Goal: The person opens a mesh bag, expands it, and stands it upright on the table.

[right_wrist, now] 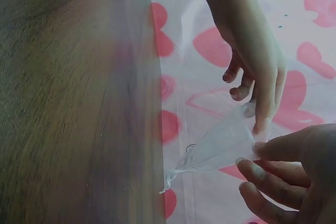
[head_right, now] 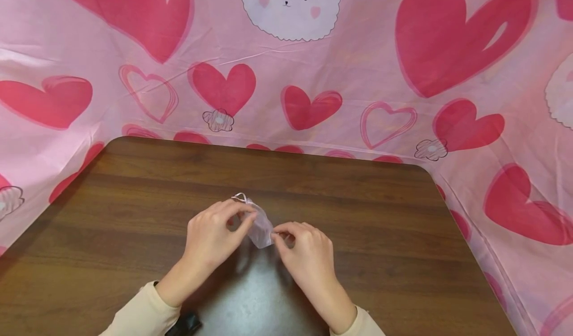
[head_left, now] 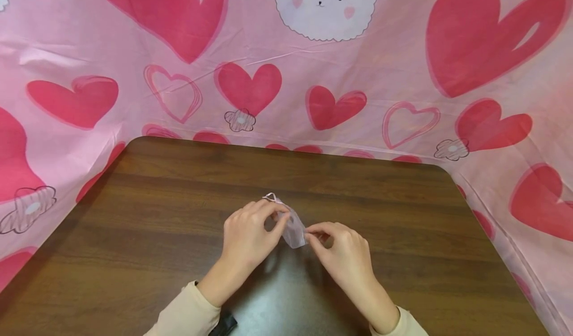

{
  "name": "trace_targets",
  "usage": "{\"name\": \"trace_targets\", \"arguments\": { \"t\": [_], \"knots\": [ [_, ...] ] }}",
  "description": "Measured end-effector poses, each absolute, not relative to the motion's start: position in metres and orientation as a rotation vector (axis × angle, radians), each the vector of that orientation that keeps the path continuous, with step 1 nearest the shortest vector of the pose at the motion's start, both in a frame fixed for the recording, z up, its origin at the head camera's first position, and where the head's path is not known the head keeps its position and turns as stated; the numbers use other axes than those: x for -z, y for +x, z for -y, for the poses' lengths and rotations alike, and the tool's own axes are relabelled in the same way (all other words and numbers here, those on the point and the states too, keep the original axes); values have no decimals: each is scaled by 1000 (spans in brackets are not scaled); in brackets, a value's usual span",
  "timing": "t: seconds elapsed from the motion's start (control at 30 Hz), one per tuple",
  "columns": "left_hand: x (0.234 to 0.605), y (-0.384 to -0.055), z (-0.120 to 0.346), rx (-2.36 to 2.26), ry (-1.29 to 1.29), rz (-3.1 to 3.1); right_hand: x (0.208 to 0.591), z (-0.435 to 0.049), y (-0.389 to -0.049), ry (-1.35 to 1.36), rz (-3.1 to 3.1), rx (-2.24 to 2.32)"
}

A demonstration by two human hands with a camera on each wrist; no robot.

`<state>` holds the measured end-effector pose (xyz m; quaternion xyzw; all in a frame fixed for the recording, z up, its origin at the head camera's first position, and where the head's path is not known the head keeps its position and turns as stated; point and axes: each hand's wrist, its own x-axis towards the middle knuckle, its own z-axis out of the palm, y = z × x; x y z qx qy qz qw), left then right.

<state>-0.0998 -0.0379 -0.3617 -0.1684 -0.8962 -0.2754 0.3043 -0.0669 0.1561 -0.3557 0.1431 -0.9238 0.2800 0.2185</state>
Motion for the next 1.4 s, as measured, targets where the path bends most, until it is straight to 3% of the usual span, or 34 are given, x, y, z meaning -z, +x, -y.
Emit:
{"name": "trace_targets", "arguments": {
  "t": [0.23, 0.5, 1.0, 1.2, 1.4],
  "knots": [
    [361, -102, 46, 770, -410, 2410, 356, -163, -73, 483, 2506, -893],
    [355, -101, 48, 920, -409, 2404, 362, -169, -79, 326, 2711, -1001],
    [350, -101, 47, 977, -435, 2322, 366, -172, -91, 221, 2644, -1984],
    [353, -102, 52, 978, -447, 2358, 364, -172, -94, -1, 2536, -2047],
    [358, -104, 59, 980, -480, 2458, 363, -175, -96, 31, 2466, -1945]
  ]
}}
